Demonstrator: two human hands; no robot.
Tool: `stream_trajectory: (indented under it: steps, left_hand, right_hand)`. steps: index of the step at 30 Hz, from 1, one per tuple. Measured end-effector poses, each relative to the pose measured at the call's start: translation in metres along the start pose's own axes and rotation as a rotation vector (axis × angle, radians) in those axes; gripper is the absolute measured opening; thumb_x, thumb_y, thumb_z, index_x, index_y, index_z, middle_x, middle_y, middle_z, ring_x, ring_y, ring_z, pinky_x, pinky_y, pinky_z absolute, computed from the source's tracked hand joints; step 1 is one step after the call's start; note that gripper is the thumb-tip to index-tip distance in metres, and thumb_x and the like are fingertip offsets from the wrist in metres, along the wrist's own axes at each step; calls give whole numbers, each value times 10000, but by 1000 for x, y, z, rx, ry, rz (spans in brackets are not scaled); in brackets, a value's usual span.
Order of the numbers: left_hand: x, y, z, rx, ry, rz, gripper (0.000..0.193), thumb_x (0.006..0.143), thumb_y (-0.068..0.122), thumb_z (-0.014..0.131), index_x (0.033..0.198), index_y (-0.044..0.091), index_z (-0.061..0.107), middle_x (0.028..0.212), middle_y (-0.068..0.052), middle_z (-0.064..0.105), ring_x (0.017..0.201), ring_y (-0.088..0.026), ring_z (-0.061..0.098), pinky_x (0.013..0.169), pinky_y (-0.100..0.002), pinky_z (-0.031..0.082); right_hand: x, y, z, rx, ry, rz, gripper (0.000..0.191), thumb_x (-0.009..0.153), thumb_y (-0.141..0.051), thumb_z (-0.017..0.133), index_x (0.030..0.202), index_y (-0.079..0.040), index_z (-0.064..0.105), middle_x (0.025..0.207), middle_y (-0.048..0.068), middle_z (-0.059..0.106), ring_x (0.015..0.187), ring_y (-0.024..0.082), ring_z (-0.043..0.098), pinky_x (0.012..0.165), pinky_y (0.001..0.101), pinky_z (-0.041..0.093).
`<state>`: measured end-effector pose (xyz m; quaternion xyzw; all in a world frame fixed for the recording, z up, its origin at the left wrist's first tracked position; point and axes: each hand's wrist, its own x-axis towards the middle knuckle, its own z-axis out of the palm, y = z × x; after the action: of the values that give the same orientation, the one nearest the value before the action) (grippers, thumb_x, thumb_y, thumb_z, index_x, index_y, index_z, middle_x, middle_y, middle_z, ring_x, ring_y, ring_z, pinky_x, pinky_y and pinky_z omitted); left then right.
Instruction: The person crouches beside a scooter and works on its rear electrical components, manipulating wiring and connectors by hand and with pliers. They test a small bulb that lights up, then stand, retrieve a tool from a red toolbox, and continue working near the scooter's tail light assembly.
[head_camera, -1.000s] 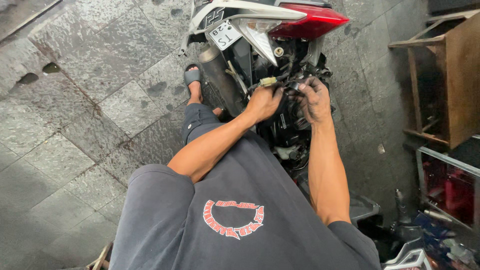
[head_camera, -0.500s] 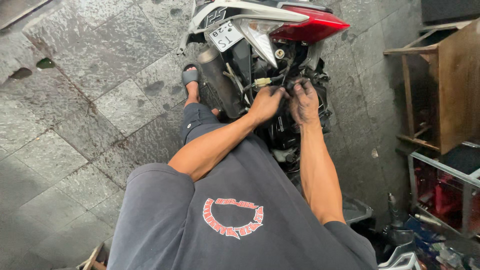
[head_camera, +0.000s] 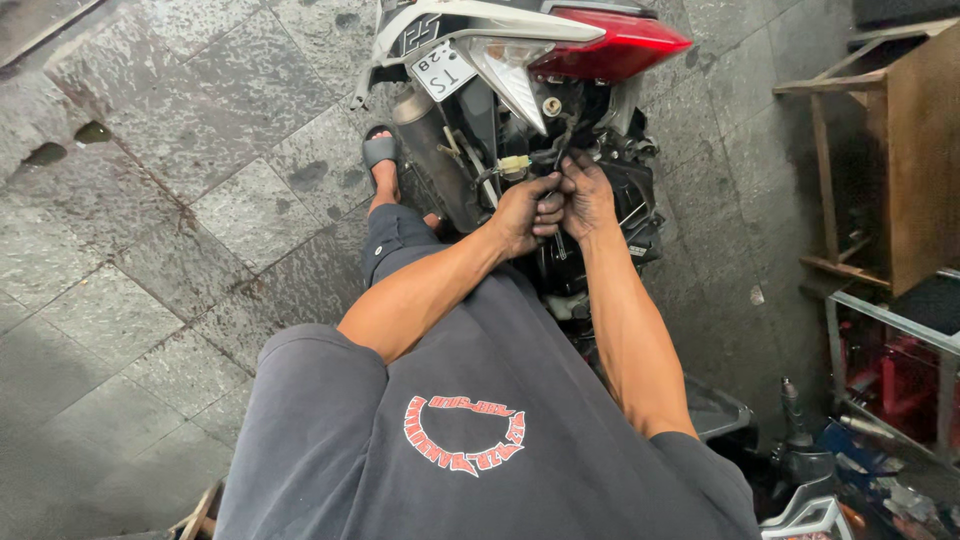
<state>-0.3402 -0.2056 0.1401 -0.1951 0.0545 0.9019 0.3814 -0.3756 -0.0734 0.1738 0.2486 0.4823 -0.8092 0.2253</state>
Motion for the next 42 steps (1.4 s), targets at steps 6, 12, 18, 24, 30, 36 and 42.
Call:
stream_trajectory:
  steps: [6, 12, 18, 24, 30, 36, 42]
  left_hand:
    - [8, -6, -6, 237, 125, 179, 141, 1034, 210, 587, 935, 115, 559, 583, 63, 420, 446, -73, 337, 389, -254, 247]
    - [8, -4, -8, 1168, 498, 660, 253, 944, 212, 635, 1063, 8, 727, 942, -182, 752, 906, -348, 717, 790, -429, 553]
    - [1, 2, -4, 1469, 481, 661, 289, 956, 243, 581, 1063, 36, 751, 983, -239, 742, 943, -415, 705, 834, -459, 530]
    - [9, 9, -16, 1236, 412, 470, 337, 1016, 300, 543, 1032, 33, 748, 918, -157, 761, 846, -278, 728, 780, -388, 545]
    - [1, 4, -4, 426, 230, 98, 254, 1022, 236, 530, 959, 52, 693, 647, 43, 459, 531, -76, 358, 481, -265, 297]
    - [0, 8, 2, 295, 148, 9, 216, 1033, 218, 508, 933, 73, 632, 607, 68, 380, 496, -63, 284, 455, -246, 236]
    - [17, -1, -15, 1045, 358, 416, 247, 994, 231, 607, 1044, 12, 710, 827, -84, 652, 737, -196, 600, 641, -345, 456]
  right_hand:
    - [-3, 0, 1, -273, 21, -286, 184, 973, -25, 653, 1139, 1, 580, 962, 32, 625, 820, 103, 556, 763, 249, 467]
    - [-29, -16, 6, -437, -246, -227, 296, 956, -131, 663, 1215, 6, 626, 1169, 83, 625, 1124, 136, 579, 1025, 260, 458]
    - [-37, -26, -11, -893, 44, -268, 322, 1030, -274, 630, 1190, 4, 652, 1042, 65, 662, 905, 152, 630, 833, 269, 511]
    - [-21, -4, -27, -324, -74, -173, 317, 974, -73, 693, 1224, 87, 581, 1051, 106, 658, 985, 193, 639, 904, 312, 538]
    - [-4, -14, -35, -259, 32, 143, 353, 911, -47, 649, 1240, 68, 596, 1006, 77, 685, 884, 150, 633, 840, 313, 572]
    - [7, -23, -35, -430, -141, 50, 359, 933, 51, 632, 1284, 126, 637, 893, 71, 629, 777, 136, 556, 717, 275, 475]
    - [-15, 1, -16, -774, 84, -412, 288, 905, 1, 632, 1181, 52, 569, 977, 55, 610, 856, 109, 563, 741, 256, 465]
